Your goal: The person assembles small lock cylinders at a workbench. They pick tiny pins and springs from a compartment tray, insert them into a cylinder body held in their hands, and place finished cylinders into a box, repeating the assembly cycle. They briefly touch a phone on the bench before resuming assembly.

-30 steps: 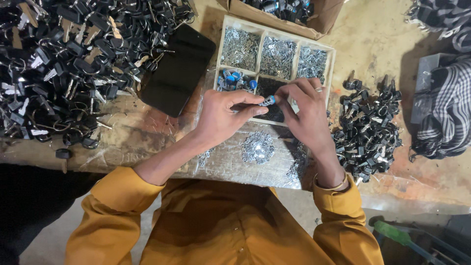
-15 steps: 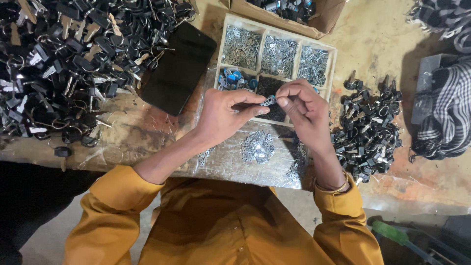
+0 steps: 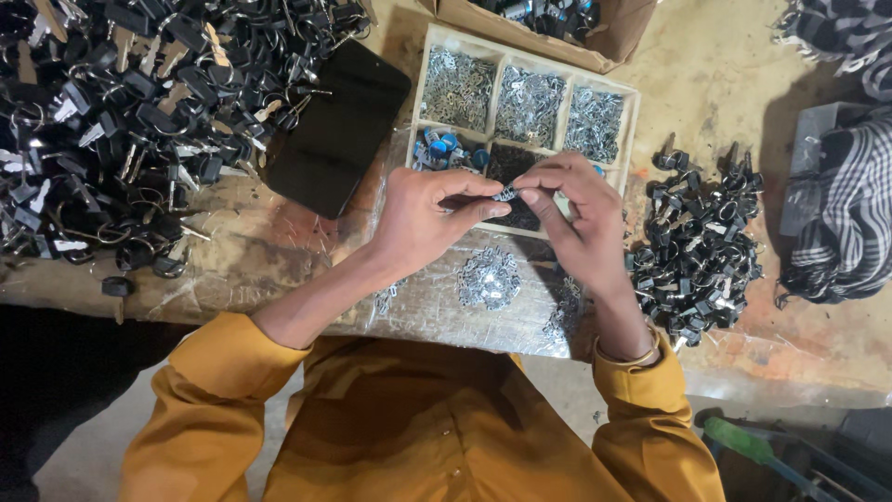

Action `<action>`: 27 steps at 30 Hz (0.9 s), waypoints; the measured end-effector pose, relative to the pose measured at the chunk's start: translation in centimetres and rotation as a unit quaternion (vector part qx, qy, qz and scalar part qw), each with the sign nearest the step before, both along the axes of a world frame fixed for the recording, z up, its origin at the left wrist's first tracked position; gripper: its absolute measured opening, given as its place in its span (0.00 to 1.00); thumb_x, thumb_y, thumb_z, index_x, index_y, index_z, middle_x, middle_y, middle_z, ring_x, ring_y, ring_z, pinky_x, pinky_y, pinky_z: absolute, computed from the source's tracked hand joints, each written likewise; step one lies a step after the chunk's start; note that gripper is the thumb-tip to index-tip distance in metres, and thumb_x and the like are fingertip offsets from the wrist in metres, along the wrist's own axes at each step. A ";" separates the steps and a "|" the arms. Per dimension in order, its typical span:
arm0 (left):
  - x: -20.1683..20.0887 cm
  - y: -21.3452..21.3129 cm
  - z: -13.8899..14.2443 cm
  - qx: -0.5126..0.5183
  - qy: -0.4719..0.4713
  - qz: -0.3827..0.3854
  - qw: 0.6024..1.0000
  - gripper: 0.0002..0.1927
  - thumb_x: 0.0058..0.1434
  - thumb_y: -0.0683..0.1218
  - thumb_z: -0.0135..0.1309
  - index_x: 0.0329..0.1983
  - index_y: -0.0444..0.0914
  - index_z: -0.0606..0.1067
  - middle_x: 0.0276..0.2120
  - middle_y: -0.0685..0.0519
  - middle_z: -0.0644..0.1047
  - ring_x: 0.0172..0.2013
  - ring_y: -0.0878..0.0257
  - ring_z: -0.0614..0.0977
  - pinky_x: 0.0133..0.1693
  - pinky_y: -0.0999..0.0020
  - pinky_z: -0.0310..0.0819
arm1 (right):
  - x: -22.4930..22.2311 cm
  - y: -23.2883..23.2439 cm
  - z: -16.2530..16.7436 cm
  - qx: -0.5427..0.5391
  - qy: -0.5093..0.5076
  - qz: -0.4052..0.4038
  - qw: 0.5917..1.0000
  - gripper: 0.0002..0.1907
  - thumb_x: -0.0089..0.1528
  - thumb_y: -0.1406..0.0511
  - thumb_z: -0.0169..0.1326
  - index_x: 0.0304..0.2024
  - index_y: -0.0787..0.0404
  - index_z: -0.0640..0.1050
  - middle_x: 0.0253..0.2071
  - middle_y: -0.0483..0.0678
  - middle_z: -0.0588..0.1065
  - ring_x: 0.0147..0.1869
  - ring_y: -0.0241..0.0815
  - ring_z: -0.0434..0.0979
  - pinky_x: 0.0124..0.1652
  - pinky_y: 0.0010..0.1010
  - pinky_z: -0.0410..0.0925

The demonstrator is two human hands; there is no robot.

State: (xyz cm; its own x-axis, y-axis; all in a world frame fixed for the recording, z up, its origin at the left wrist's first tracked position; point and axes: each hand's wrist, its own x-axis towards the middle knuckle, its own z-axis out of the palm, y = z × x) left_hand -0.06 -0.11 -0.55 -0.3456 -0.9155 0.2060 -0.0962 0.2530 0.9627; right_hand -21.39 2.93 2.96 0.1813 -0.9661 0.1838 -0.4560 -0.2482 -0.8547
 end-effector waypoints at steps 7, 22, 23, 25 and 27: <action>0.0 0.0 0.0 -0.002 -0.001 -0.006 1.000 0.10 0.58 0.41 0.69 0.42 0.35 0.83 0.38 0.50 0.85 0.38 0.64 0.89 0.38 0.73 0.85 | 0.6 0.1 0.5 -0.034 0.080 -0.002 0.996 0.08 0.65 0.74 0.62 0.47 0.63 0.81 0.46 0.50 0.76 0.49 0.42 0.78 0.47 0.30 0.71; 0.2 0.0 0.1 -0.003 -0.016 -0.009 1.000 0.10 0.57 0.42 0.69 0.41 0.36 0.83 0.38 0.50 0.85 0.38 0.63 0.89 0.38 0.72 0.84 | 0.7 0.4 0.3 -0.085 0.050 0.019 0.995 0.11 0.62 0.76 0.64 0.46 0.63 0.83 0.49 0.51 0.75 0.49 0.40 0.79 0.46 0.27 0.73; 0.2 0.0 0.1 -0.003 -0.018 -0.011 1.000 0.10 0.57 0.42 0.69 0.41 0.36 0.83 0.38 0.50 0.85 0.37 0.63 0.89 0.38 0.72 0.83 | 0.7 0.5 0.2 -0.082 0.064 0.019 0.994 0.10 0.63 0.76 0.64 0.46 0.63 0.82 0.49 0.51 0.75 0.50 0.40 0.79 0.47 0.28 0.73; 0.3 -0.1 0.1 -0.011 -0.017 -0.010 1.000 0.10 0.57 0.42 0.69 0.41 0.35 0.83 0.38 0.50 0.85 0.38 0.63 0.89 0.38 0.72 0.83 | 0.6 0.5 0.1 -0.075 0.091 0.020 0.993 0.09 0.63 0.76 0.63 0.45 0.64 0.81 0.49 0.50 0.76 0.51 0.41 0.79 0.50 0.29 0.72; 0.2 0.0 0.2 -0.009 -0.014 -0.013 1.000 0.10 0.57 0.42 0.69 0.41 0.35 0.83 0.38 0.50 0.85 0.38 0.63 0.89 0.38 0.72 0.84 | 0.7 0.6 -0.1 -0.044 0.038 0.010 0.998 0.08 0.65 0.76 0.62 0.46 0.65 0.79 0.49 0.50 0.76 0.52 0.41 0.78 0.51 0.29 0.72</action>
State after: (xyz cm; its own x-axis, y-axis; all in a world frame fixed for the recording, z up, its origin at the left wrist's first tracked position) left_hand 0.17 -0.15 -0.38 -0.3742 -0.9026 0.2128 -0.1166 0.2735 0.9548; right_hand -20.73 3.51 2.89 0.2177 -0.9425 0.2535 -0.5125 -0.3314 -0.7921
